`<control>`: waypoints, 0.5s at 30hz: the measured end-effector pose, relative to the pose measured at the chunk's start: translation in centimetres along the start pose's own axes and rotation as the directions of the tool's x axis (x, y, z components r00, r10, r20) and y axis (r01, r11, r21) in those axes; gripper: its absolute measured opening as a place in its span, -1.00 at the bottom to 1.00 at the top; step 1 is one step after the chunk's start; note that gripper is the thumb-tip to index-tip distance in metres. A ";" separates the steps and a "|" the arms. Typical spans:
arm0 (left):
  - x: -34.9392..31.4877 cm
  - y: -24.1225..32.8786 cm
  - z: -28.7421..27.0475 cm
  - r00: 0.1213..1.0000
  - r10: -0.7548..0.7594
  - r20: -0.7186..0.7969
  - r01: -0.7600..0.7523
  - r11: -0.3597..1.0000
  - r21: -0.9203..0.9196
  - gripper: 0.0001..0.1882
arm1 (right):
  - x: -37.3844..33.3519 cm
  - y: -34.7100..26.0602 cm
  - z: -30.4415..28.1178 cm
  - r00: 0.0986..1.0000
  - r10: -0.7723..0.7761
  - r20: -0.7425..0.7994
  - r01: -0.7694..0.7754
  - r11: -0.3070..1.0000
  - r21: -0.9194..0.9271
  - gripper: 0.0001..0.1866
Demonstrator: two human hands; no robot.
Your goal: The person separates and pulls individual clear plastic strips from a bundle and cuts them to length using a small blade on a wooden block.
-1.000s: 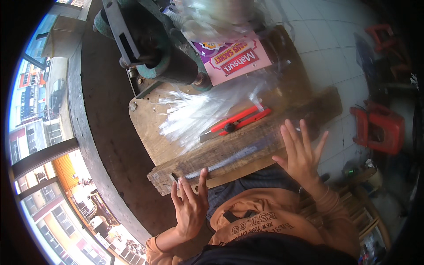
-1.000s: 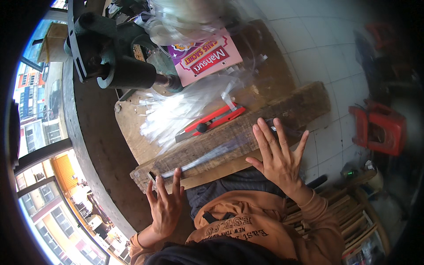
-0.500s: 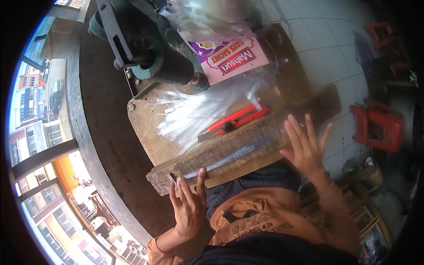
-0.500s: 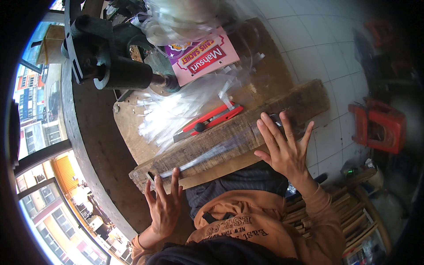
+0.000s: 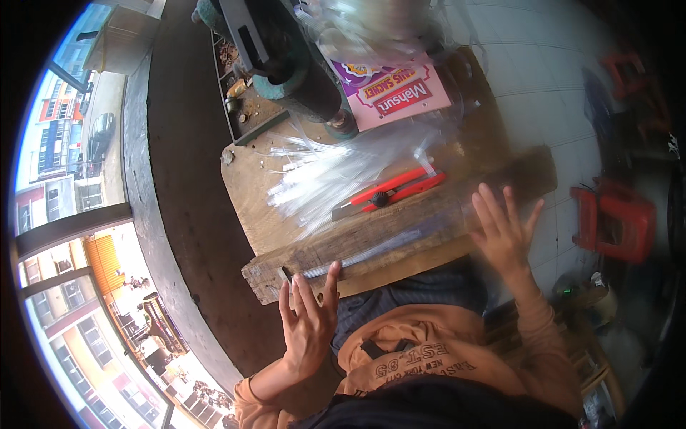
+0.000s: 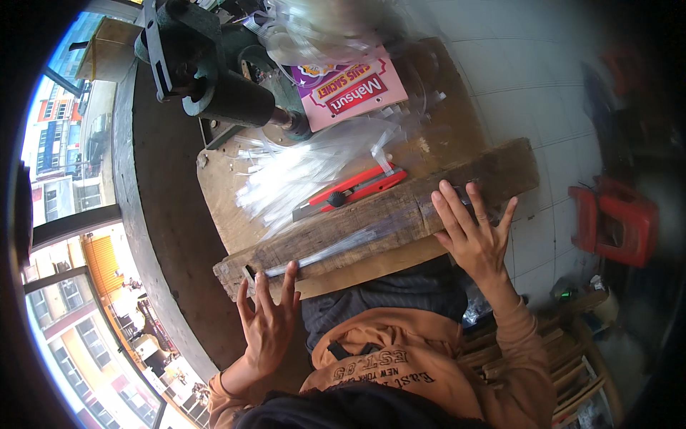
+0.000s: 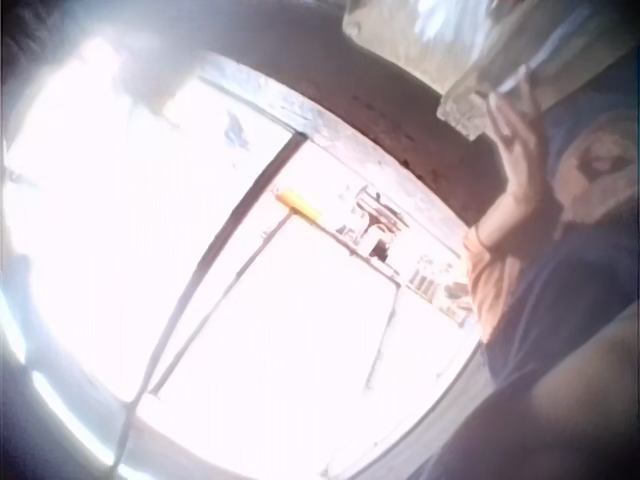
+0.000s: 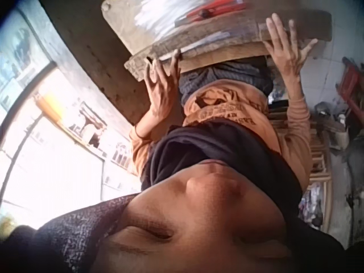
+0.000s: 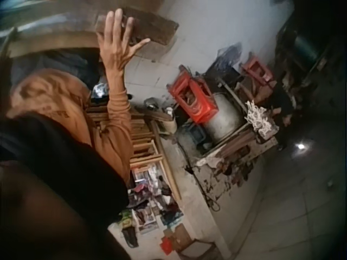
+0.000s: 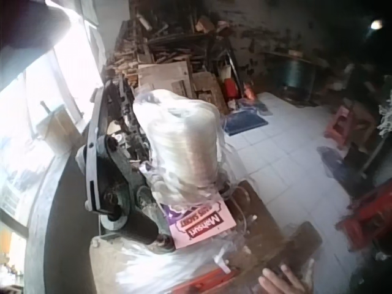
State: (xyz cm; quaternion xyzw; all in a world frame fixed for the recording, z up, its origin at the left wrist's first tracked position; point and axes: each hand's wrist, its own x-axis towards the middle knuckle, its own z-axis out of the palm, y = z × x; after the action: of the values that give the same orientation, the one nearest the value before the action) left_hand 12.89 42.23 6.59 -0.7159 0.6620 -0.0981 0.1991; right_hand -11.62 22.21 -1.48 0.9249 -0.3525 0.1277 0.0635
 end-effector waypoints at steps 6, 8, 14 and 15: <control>0.2 -0.2 -0.5 1.000 0.019 0.000 -0.019 0.999 0.035 -0.36 | 0.2 0.7 -0.2 0.998 -0.065 -0.011 0.064 0.995 -0.082 -0.30; 0.2 -0.1 -0.4 1.000 0.017 -0.005 -0.017 0.999 0.030 -0.36 | 0.5 1.2 -0.3 0.993 -0.118 -0.020 0.116 0.991 -0.063 -0.32; 0.2 0.0 -0.3 1.000 0.017 -0.025 -0.016 0.999 0.034 -0.38 | 1.8 2.8 -0.6 0.965 -0.255 -0.060 0.259 0.964 0.063 -0.37; 0.2 0.0 -0.4 1.000 0.017 -0.024 -0.017 0.999 0.033 -0.38 | 2.0 3.0 -0.7 0.957 -0.279 -0.074 0.284 0.956 0.068 -0.37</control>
State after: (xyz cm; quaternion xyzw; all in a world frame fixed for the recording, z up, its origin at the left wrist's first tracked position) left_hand 12.79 41.94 6.89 -0.7056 0.6687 -0.1161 0.2036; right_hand -12.35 18.82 -0.17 0.9629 -0.2097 0.1601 0.0562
